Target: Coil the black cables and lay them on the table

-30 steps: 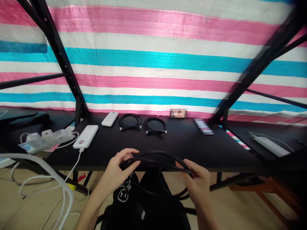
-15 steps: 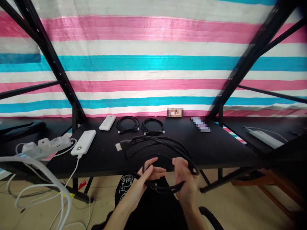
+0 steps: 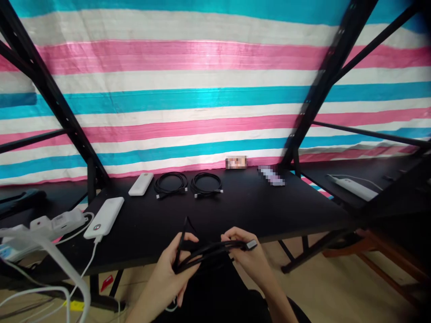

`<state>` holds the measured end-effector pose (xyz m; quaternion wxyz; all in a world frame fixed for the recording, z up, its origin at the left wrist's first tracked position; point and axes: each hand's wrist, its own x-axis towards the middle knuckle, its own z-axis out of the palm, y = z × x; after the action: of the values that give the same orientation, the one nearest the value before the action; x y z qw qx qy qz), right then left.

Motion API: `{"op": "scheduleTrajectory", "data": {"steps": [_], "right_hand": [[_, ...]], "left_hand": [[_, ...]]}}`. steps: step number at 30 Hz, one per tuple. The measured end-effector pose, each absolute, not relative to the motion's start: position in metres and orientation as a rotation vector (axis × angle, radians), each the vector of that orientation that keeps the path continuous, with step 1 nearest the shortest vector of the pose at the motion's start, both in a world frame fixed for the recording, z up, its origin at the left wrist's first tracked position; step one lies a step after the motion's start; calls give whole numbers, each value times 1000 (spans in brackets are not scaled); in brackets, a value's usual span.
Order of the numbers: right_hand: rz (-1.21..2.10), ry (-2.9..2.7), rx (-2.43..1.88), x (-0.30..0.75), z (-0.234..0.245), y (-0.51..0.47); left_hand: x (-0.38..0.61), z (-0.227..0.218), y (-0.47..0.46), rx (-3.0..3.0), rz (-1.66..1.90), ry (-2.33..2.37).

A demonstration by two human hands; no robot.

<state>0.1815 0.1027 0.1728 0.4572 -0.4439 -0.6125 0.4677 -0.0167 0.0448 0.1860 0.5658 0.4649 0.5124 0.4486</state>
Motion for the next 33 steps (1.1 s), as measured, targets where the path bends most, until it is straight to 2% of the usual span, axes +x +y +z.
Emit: {"op": "scheduleTrajectory", "data": {"steps": [4,11,19,26,33], "right_hand": [[1211,-1545,-1083,181,177,93],[1153,-1800,-1104,180,174,84],[1013,-1723,-1075,195,173,92],[988,-1790,-1018,198,179,86],[784,-1851,-916,201,188,85]], "left_hand": [[-3,188,44,1290,866,1385],[18,190,50,1628,663,1373],[16,190,50,1591,869,1260],[13,192,51,1018,881,799],[-2,193,52,1164,994,1192]]}}
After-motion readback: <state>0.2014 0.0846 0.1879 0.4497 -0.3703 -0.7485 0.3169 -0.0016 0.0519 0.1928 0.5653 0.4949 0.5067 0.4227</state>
